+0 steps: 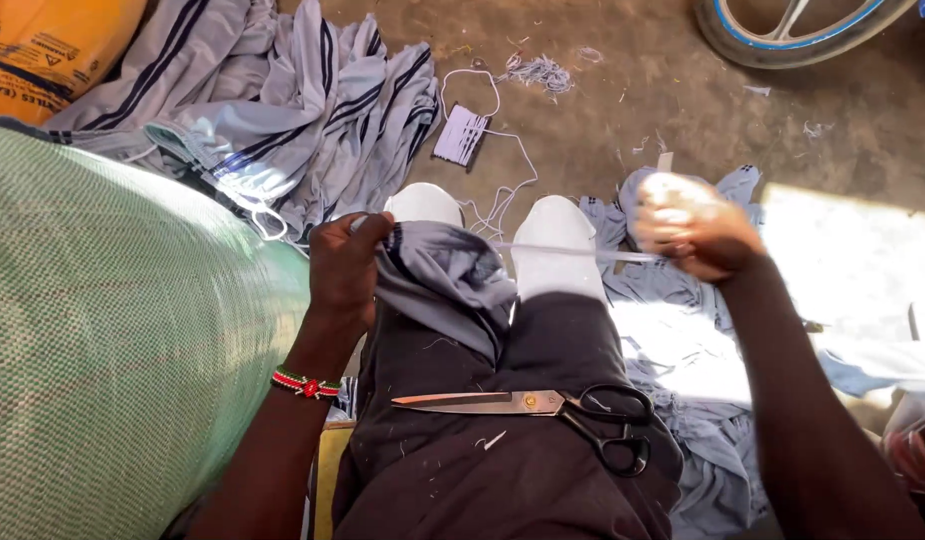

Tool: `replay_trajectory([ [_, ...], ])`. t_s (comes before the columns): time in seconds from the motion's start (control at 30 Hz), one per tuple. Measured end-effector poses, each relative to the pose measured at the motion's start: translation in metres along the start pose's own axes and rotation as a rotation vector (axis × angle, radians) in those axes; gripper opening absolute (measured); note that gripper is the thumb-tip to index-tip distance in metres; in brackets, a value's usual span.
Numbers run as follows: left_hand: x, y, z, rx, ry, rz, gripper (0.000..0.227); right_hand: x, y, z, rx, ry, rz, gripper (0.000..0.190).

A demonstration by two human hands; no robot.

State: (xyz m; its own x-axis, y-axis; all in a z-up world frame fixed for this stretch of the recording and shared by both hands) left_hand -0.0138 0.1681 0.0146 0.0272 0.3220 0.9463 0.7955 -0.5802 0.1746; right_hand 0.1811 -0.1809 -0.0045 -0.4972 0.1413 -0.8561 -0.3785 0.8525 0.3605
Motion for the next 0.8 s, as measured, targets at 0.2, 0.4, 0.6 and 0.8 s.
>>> replay_trajectory([
  [0.2, -0.023, -0.007, 0.025, 0.103, -0.151, -0.209, 0.02, -0.031, -0.069, -0.007, 0.24, -0.105, 0.221, 0.009],
  [0.4, -0.008, -0.057, 0.06, 0.372, -0.037, -0.2, 0.014, -0.051, -0.244, -0.002, -0.108, 0.159, 0.216, 0.022],
  [0.6, -0.056, 0.071, -0.047, -0.16, 0.088, -0.208, 0.019, -0.007, 0.042, -0.026, 0.136, -0.087, -0.165, 0.04],
  [0.8, -0.022, 0.087, -0.115, -0.371, 0.805, 0.345, 0.028, -0.013, 0.126, -0.026, 0.086, -0.417, -0.931, 0.037],
])
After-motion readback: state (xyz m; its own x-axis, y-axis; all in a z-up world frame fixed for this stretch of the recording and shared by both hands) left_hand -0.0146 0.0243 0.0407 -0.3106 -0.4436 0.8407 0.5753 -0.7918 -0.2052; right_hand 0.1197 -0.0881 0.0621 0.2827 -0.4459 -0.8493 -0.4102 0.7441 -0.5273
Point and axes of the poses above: each hand's wrist, its own z-axis towards the middle knuckle, its own y-axis out of the palm, x = y × z, the point moved 7 cm from there along z, towards the middle knuckle, and after that the axes turned 12 degrees about x, right-handed, at the moved point
